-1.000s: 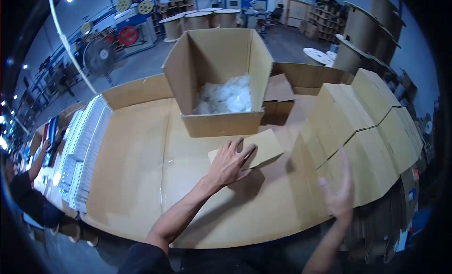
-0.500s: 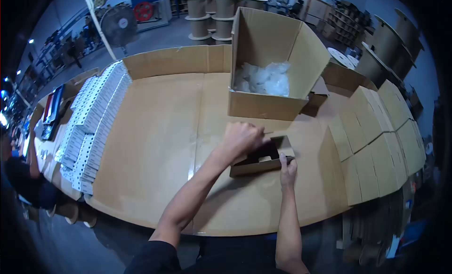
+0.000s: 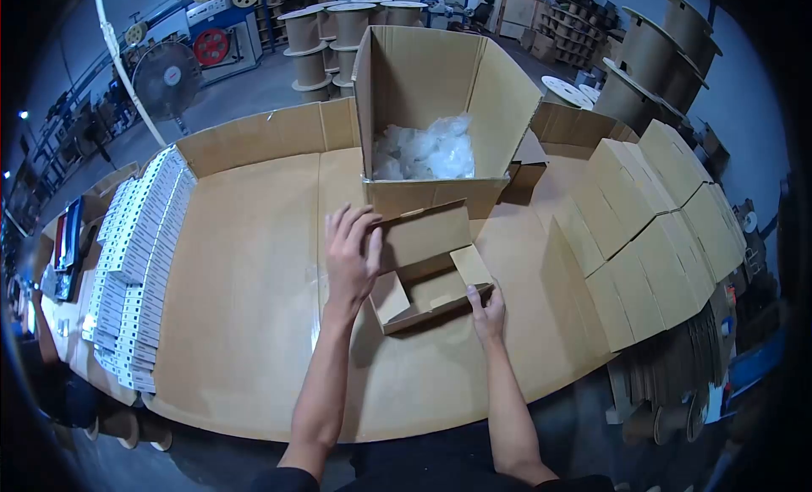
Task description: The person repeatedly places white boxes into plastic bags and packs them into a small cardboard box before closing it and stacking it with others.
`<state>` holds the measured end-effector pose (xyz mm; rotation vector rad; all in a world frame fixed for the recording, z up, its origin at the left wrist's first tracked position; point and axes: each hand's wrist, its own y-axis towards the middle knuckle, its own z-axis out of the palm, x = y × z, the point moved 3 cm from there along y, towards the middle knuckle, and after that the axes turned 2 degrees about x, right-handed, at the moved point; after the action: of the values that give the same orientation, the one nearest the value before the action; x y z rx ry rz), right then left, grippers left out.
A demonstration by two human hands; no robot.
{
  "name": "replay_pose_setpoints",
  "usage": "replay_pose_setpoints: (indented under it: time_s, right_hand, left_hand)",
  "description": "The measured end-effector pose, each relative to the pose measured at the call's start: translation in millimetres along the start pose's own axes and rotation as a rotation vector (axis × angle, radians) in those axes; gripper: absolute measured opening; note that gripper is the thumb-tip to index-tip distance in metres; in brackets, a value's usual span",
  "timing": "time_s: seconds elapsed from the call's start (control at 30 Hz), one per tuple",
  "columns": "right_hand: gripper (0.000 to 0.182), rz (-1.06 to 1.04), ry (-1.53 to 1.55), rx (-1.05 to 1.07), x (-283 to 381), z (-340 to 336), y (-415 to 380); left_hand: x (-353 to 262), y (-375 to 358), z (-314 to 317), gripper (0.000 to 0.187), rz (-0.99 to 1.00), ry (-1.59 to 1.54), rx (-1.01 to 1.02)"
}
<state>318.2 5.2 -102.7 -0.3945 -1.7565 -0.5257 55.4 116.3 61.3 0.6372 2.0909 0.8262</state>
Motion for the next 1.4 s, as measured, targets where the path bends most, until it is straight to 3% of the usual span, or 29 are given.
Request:
replay_pose_setpoints:
  time_s: [0.07,0.13,0.2,0.3,0.4,0.47,0.53,0.67,0.87,0.9,0.93,1.0,1.07,1.1,1.13,1.2,1.23,1.33,1.4]
  right_hand:
    - [0.063,-0.032,0.066,0.016,8,2,4]
    - [0.066,-0.018,0.125,0.072,26,0,0]
    - [0.071,-0.020,0.059,0.110,26,-5,5]
    - [0.072,-0.074,-0.058,0.138,66,-14,5]
    - [0.071,-0.220,-0.199,0.230,100,-18,17]
    - [0.069,-0.357,-0.326,0.363,121,-19,30]
    - [0.067,-0.319,-0.435,0.457,131,-15,36]
    - [0.068,-0.228,-0.554,0.494,131,-7,44]
    - [0.067,-0.174,-0.461,0.467,129,-28,58]
    - [0.066,-0.201,-0.443,0.451,130,-34,63]
    - [0.065,-0.226,-0.428,0.438,131,-39,67]
    - [0.061,-0.062,-0.317,0.529,128,-41,81]
    - [0.059,0.012,-0.159,0.604,111,-35,104]
    - [0.055,-0.186,-0.088,0.599,83,-29,126]
    - [0.055,-0.160,-0.034,0.617,78,-31,138]
    - [0.053,-0.103,0.078,0.652,76,-26,158]
    - [0.053,-0.051,0.108,0.632,78,-26,161]
    - [0.051,-0.284,0.013,0.498,68,-19,175]
    - [0.043,-0.251,-0.042,0.374,66,-18,174]
  left_hand:
    - [-14,-23,-13,0.031,-0.072,0.106,-0.030]
    - [-36,-53,-19,0.056,-0.213,0.120,0.011]
    - [-56,-78,-17,0.067,-0.278,0.033,-0.107]
    - [-72,-92,-12,0.070,-0.241,-0.021,-0.168]
    - [-60,-103,-3,0.067,-0.244,0.105,-0.059]
    - [-58,-99,-1,0.069,-0.366,0.078,0.040]
    - [-67,-87,2,0.074,-0.499,0.017,0.126]
    - [-60,-78,20,0.094,-0.528,0.217,0.258]
    - [-30,-66,24,0.062,-0.484,-0.071,0.239]
    - [-33,-60,23,0.054,-0.457,-0.168,0.155]
    - [-38,-54,19,0.051,-0.595,-0.287,0.125]
    - [-9,-58,33,0.048,-0.516,-0.404,0.041]
    - [10,-47,40,0.046,-0.782,-0.307,0.161]
    - [23,-45,46,0.046,-0.778,-0.296,0.149]
    - [35,-42,51,0.046,-0.773,-0.285,0.137]
    - [59,-38,68,0.047,-0.488,-0.330,-0.025]
    - [64,-40,71,0.049,-0.594,-0.343,-0.025]
    - [71,-35,74,0.052,-0.550,-0.223,-0.113]
    - [79,-32,79,0.049,-0.579,-0.288,-0.150]
